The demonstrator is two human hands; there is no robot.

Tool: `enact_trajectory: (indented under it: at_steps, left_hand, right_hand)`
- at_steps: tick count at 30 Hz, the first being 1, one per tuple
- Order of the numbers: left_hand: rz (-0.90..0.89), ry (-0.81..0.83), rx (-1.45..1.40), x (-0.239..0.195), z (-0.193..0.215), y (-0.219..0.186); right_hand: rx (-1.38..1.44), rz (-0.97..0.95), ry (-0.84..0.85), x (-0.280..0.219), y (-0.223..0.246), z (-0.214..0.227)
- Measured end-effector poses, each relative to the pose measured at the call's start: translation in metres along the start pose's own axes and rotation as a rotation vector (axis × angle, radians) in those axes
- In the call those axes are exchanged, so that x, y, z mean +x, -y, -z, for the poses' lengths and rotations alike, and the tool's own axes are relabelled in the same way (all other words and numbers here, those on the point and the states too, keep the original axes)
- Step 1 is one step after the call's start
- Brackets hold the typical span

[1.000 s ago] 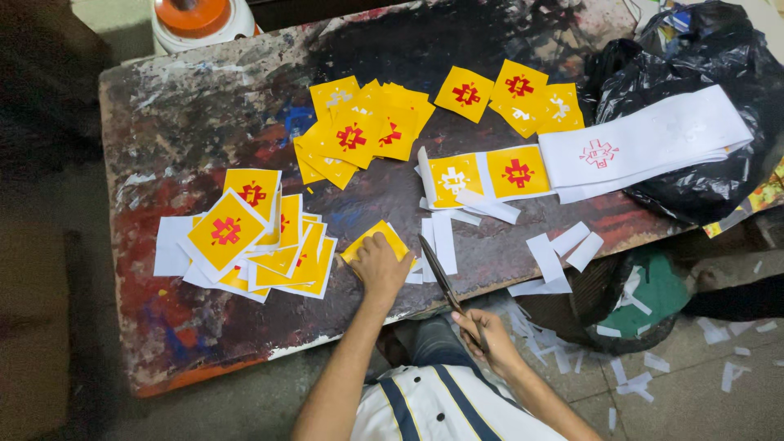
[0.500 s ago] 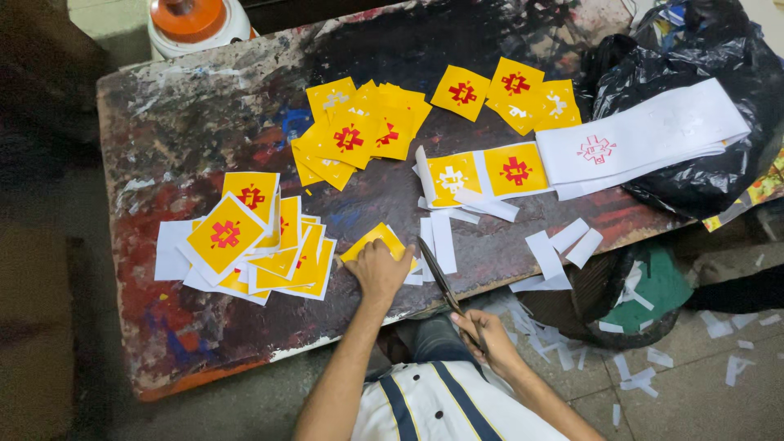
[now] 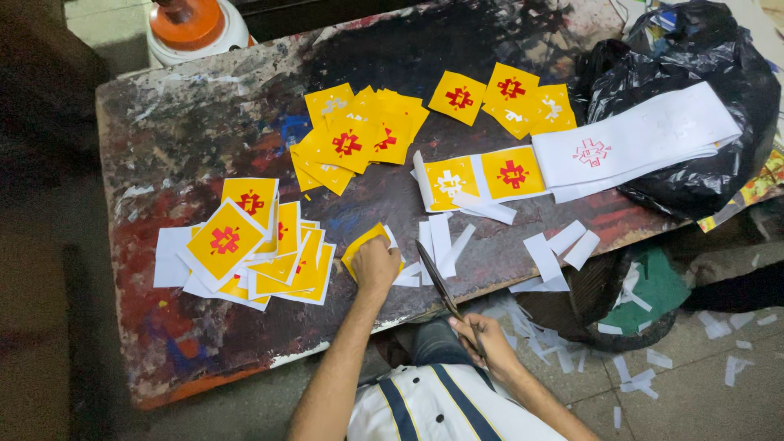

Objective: The person uses shears to trim the white borders from yellow paper squares printed with a red symbol. They handle the sheets one at a time, cut along the edges, and place the finished pieces into a growing pile on the table.

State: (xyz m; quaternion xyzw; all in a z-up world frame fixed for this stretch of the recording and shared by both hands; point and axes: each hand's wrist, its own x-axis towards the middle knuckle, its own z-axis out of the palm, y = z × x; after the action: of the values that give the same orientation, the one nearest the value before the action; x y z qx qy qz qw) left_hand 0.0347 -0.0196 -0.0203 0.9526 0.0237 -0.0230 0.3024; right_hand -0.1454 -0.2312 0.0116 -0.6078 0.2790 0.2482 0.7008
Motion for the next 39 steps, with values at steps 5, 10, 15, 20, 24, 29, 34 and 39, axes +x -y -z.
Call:
enact_trajectory:
  at_steps: [5,10,15,20,24,29,34,39]
  left_hand:
    - [-0.061,-0.237,-0.182,0.0,-0.003,0.005]
    - [-0.028,-0.196,-0.392,-0.001,-0.036,0.029]
    - [0.257,0.096,-0.888,0.016,-0.071,0.063]
    - [0.4,0.124,-1.316,0.022,-0.094,0.067]
    - [0.409,0.109,-1.378,0.02,-0.095,0.068]
    - [0.39,0.119,-1.323,0.017,-0.09,0.066]
    - [0.369,0.118,-1.308,0.015,-0.086,0.063]
    - [0.39,0.097,-1.293,0.016,-0.086,0.058]
  right_hand:
    - [-0.051,0.015,0.002,0.002,-0.005,-0.002]
    - [-0.085,-0.012,0.039,0.007,-0.012,-0.006]
    - [-0.034,-0.05,0.047,0.008,-0.017,-0.017]
    - [-0.077,-0.015,0.054,0.017,-0.004,-0.027]
    - [-0.12,0.01,0.039,0.023,0.0,-0.032]
    - [-0.149,0.052,-0.01,0.035,0.004,-0.039]
    - [-0.139,0.054,-0.045,0.049,0.015,-0.045]
    - [-0.098,0.058,-0.04,0.051,0.018,-0.047]
